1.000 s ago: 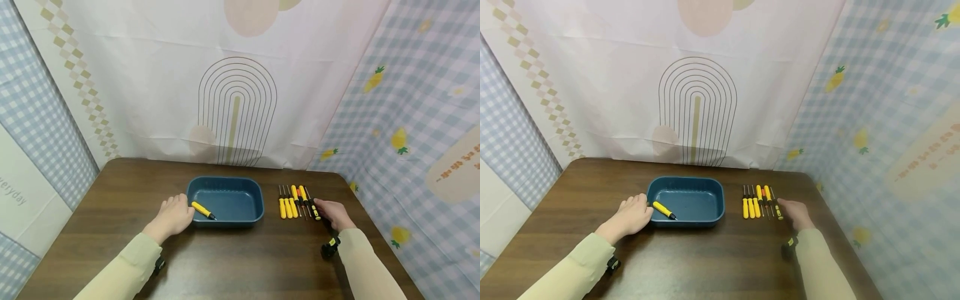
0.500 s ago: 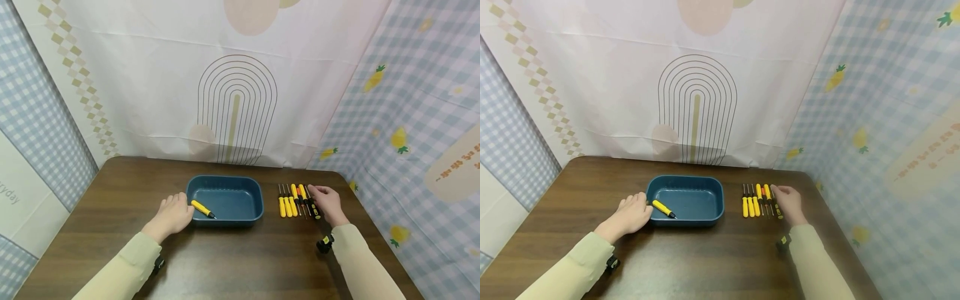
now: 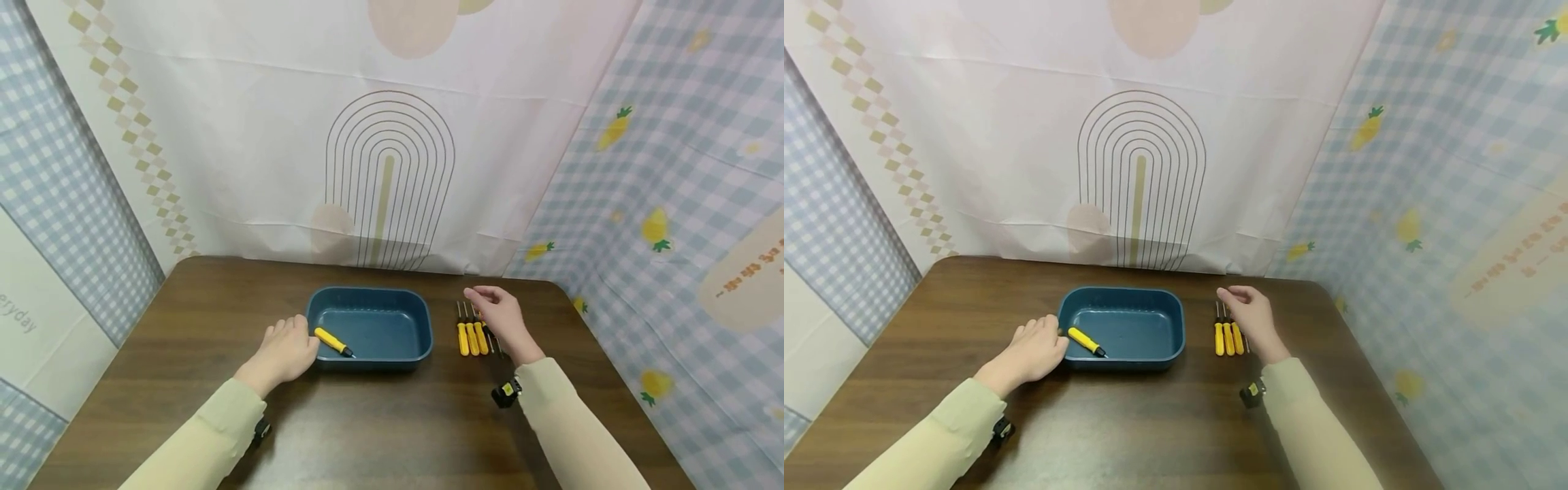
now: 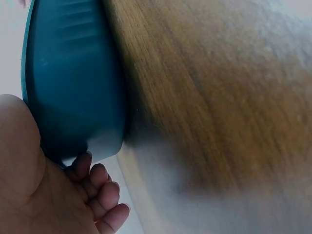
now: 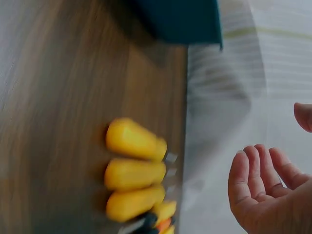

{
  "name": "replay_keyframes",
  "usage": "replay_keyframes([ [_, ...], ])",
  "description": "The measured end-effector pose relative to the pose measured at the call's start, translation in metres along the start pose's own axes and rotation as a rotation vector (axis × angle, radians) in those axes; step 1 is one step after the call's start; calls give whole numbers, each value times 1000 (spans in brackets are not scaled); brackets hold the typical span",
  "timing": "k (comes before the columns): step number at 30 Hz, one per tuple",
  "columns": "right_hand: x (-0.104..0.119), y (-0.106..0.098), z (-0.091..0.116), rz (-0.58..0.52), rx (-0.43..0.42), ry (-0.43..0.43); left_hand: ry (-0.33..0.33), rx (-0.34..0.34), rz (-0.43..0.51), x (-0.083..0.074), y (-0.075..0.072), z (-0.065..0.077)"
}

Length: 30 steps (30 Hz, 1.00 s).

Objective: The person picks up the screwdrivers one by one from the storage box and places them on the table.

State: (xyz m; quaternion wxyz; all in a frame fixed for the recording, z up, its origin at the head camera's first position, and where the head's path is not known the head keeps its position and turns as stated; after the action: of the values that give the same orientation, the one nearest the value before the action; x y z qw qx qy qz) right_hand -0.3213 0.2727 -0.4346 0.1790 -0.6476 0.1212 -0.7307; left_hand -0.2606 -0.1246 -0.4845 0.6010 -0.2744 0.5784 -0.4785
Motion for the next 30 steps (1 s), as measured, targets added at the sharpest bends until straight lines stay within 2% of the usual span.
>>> replay_keyframes([
  [8,28,40,-3,-52,98,-56,-10,2,-7,1,-1,1],
  [14,40,67,-3,-10,107,-96,-10,3,-10,0,-1,0],
  [17,43,81,-4,-24,124,-123,-9,6,-12,1,1,0],
  [24,44,119,-6,-66,270,-161,-6,3,-8,0,-1,0],
  [30,39,143,-8,-78,375,-147,-6,12,-7,-2,-2,0],
])
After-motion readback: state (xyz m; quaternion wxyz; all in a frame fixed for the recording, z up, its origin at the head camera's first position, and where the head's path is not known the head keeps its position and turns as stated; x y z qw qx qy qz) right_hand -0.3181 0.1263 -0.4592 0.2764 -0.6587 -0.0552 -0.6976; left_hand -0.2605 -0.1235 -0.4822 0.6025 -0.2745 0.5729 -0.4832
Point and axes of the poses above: each hand's wrist, its own z-axis away from the middle knuckle, its own y-axis out of the palm, x = y × z, the point moved 5 cm from there along -z, towards the middle knuckle, and after that the axes turned 10 degrees about x, right-handed, at the moved point
